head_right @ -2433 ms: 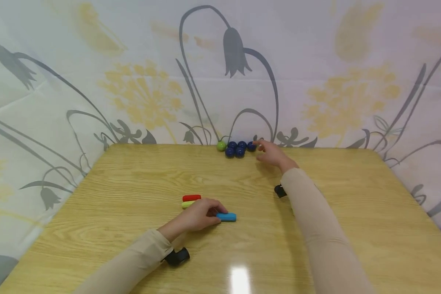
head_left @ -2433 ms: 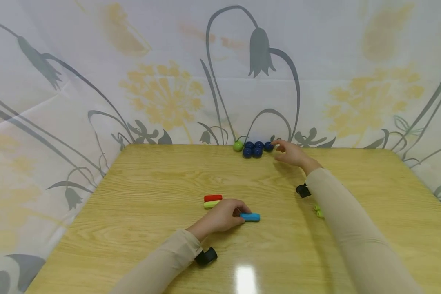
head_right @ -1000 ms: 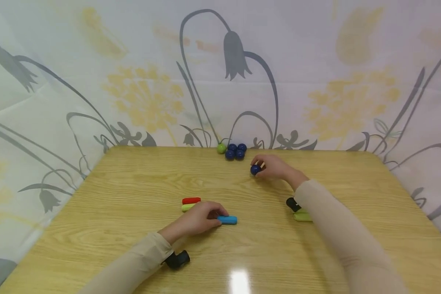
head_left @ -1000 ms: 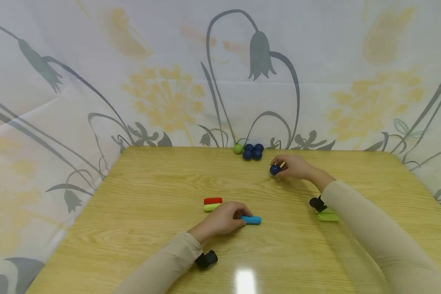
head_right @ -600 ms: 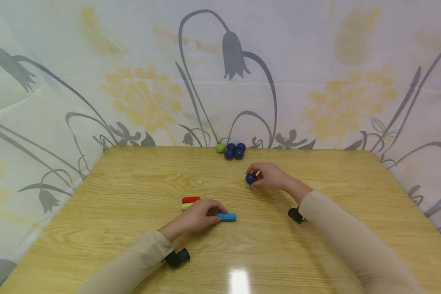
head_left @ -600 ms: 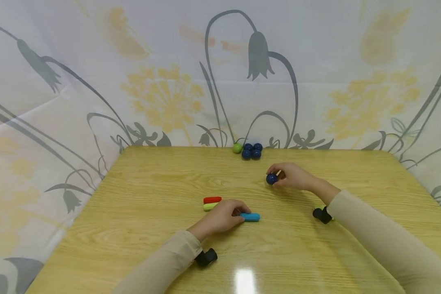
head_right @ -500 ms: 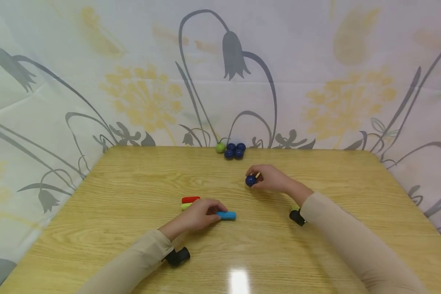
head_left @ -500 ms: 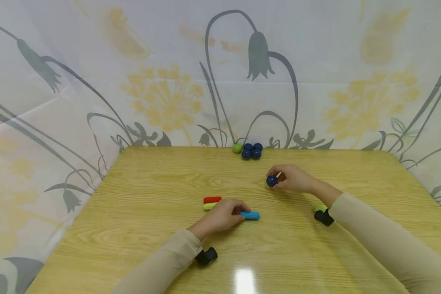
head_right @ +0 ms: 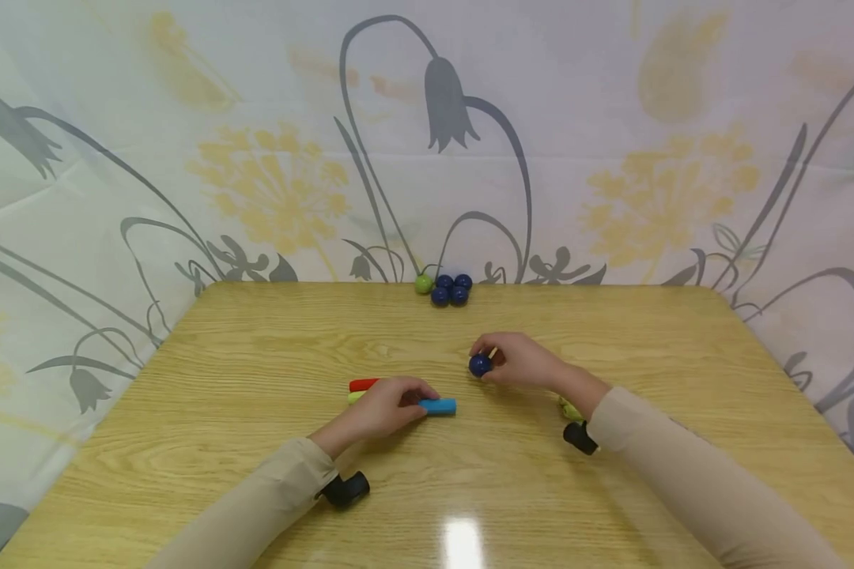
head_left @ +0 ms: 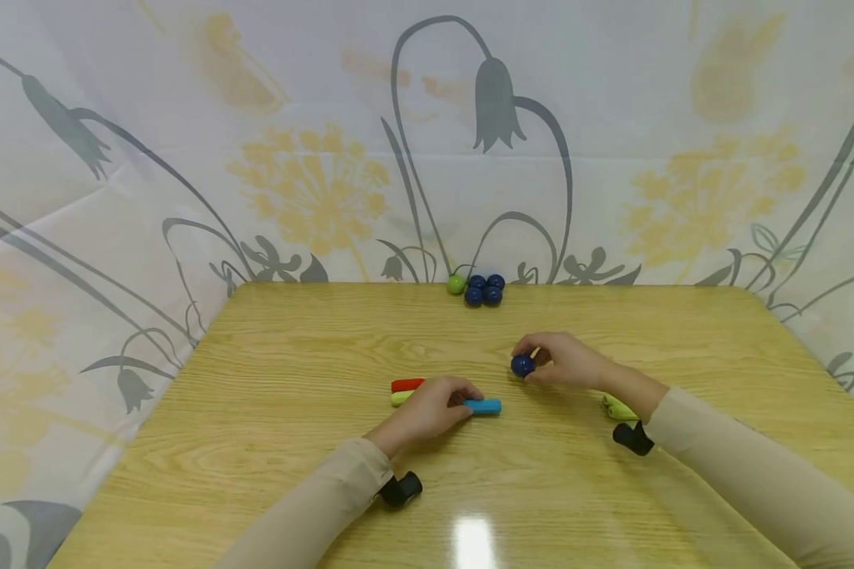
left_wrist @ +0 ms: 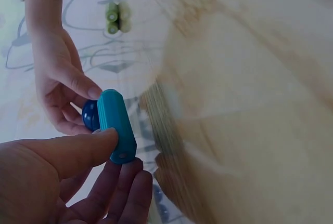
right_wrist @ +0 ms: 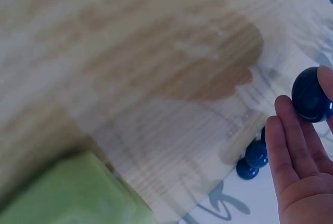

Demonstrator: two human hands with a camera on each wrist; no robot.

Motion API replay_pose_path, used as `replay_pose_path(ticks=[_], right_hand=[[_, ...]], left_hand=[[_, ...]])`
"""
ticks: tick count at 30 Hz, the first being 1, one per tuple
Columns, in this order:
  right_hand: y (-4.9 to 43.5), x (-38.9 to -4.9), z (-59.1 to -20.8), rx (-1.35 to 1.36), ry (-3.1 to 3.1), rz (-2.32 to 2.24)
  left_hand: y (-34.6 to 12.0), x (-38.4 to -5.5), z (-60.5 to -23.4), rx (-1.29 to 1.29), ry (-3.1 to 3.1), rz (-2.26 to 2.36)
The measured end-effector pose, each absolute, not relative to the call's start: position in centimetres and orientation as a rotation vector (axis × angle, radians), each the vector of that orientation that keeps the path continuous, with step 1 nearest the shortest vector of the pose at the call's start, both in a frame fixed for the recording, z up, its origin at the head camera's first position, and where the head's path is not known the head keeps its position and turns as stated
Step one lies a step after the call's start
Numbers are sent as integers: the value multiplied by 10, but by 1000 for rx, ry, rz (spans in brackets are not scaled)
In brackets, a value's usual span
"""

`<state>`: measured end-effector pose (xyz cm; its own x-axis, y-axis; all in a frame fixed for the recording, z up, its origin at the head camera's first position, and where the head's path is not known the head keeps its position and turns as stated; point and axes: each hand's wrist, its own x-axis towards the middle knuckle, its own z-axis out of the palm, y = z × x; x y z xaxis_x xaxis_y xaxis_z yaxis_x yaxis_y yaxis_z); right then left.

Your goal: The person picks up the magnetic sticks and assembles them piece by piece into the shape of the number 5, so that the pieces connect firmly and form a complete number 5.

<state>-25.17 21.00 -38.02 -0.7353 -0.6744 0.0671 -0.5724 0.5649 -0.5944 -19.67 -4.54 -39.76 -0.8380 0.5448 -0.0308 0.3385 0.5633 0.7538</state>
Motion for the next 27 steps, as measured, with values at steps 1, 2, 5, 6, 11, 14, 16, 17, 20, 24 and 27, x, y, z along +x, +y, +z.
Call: replay_pose_path(ticks=[1, 2, 5, 6, 11, 14, 16, 17, 20, 24, 27], right_hand=[[210, -250, -381, -1061, 2621, -916], [210, -249, -381, -1064, 2619, -919], [209, -244, -382, -1062, 2614, -933], [209, -243, -383, -1061, 2610, -939], [210, -238, -387, -1057, 2586, -964], [211, -235, -389, -1056, 2571, -981], [211, -233, -390, -1050, 2562, -998], [211, -232, -391, -1042, 2557, -1007], [211, -230, -391, -1019, 2547, -1022], [209, -227, -391, -1017, 2540, -1017], [208, -225, -391, -1039, 2525, -1027]], left_hand=[[-45, -197, -398, 728, 2538, 1144], [-44, -198, -398, 719, 2537, 1146], [-43, -200, -397, 712, 2544, 1150], [-42, -201, -397, 708, 2546, 1151], [-39, -204, -396, 716, 2570, 1140], [-37, -205, -396, 719, 2583, 1129], [-36, -206, -395, 715, 2590, 1126], [-35, -207, -395, 713, 2594, 1122], [-34, -208, -394, 704, 2596, 1121], [-31, -210, -394, 696, 2590, 1129], [-29, -211, -394, 707, 2594, 1119]])
